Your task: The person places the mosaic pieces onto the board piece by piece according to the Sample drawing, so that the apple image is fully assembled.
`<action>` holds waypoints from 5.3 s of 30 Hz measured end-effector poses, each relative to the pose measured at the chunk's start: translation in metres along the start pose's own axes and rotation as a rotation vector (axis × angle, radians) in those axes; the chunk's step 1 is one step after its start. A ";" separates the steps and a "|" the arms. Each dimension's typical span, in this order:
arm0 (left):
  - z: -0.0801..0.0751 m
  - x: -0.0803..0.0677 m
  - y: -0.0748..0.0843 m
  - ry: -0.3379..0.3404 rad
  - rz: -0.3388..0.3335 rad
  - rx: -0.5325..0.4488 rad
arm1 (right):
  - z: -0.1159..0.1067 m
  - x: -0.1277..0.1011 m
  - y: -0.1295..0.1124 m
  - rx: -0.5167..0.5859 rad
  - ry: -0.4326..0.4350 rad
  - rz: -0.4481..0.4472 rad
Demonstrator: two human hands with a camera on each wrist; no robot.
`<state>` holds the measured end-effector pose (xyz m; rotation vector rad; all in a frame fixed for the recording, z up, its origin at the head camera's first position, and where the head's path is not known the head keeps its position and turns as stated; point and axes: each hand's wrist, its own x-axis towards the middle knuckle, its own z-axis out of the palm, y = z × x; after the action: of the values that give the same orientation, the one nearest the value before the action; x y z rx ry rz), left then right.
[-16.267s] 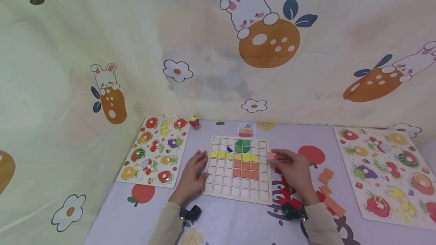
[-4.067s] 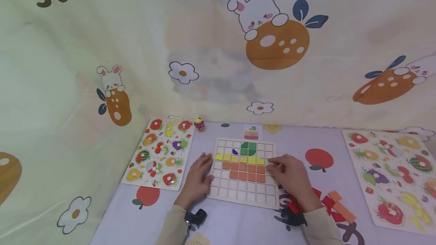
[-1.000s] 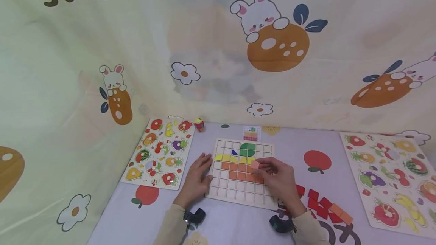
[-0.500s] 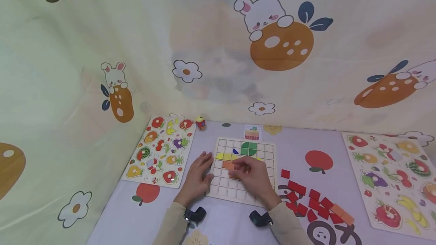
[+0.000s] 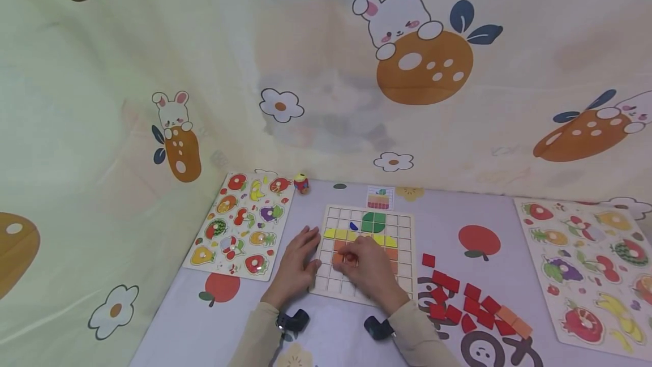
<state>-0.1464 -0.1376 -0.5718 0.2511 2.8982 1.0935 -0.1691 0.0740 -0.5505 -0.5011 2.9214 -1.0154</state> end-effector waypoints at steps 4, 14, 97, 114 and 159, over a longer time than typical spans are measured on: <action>-0.001 0.000 0.001 -0.002 0.007 -0.002 | -0.001 0.000 -0.002 -0.010 -0.003 0.018; -0.003 -0.002 0.006 -0.018 -0.013 -0.002 | -0.003 0.001 -0.004 -0.009 0.017 0.032; 0.002 -0.005 0.002 -0.008 -0.048 -0.007 | -0.139 -0.098 0.139 0.037 0.310 0.340; 0.000 -0.005 0.005 -0.031 -0.041 -0.020 | -0.103 -0.022 0.076 0.257 0.371 0.145; -0.019 0.006 -0.004 -0.119 -0.001 0.005 | 0.001 0.032 -0.022 0.160 -0.049 0.034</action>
<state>-0.1546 -0.1523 -0.5598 0.3043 2.7969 1.0336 -0.1931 0.0474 -0.5353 -0.4619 2.7664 -1.2013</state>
